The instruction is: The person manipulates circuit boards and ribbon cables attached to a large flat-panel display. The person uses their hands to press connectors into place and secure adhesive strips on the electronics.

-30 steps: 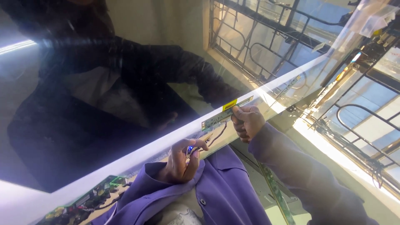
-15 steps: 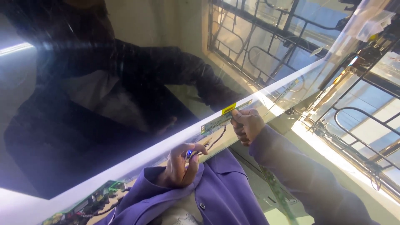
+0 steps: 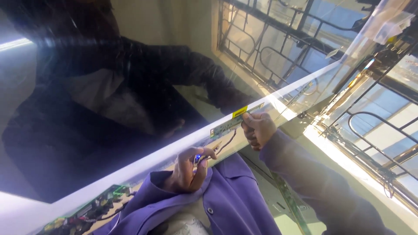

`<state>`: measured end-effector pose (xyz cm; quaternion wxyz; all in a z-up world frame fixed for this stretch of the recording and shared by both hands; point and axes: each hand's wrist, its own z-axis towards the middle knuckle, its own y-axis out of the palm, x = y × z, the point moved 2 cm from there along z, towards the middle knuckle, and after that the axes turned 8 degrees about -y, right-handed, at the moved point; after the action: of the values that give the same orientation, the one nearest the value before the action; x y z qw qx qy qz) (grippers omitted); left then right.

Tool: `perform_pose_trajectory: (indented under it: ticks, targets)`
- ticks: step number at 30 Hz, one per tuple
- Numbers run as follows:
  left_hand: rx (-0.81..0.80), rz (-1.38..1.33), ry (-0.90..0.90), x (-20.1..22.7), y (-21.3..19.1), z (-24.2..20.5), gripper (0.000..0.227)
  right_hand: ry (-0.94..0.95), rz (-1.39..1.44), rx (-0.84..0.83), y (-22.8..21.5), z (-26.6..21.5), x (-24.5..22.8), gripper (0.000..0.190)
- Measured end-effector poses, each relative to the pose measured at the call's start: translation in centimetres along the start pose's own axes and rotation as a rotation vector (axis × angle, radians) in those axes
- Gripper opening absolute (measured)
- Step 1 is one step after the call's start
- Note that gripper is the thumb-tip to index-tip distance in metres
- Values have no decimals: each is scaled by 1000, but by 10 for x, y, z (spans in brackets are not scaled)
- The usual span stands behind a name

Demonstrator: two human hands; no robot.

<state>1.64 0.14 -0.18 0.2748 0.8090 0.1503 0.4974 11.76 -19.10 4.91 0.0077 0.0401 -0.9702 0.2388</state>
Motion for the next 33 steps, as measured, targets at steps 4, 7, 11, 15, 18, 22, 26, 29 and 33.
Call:
perform_pose_trajectory:
  ticks: [4, 7, 11, 15, 18, 22, 26, 29, 33]
  targets:
    - [-8, -8, 6, 2, -1, -3, 29, -2, -2, 6, -1, 1, 5, 44]
    - [-1, -7, 0, 2, -4, -2, 29, -13, -11, 7, 2, -2, -3, 43]
    - [-2, -16, -2, 4, -2, -2, 30, -3, -21, -3, -2, 1, 7, 44]
    - [-15, -21, 11, 1, -5, 4, 30, -19, -8, -2, 0, 4, 2, 45]
    - [-10, -26, 0, 5, -3, 0, 30, -9, -27, -5, -1, 1, 4, 45]
    - [-18, -36, 8, 4, -3, -2, 31, -4, -23, 1, -1, 3, 6, 43]
    - [-22, -44, -4, 6, -4, -2, 31, -24, -36, 9, -2, 0, 2, 44]
    - [-25, -50, 27, 2, -2, 2, 31, 20, -11, 2, -6, 7, 4, 45]
    - [-31, -58, -9, 5, -3, 1, 32, 94, 9, -6, -7, 8, 11, 48]
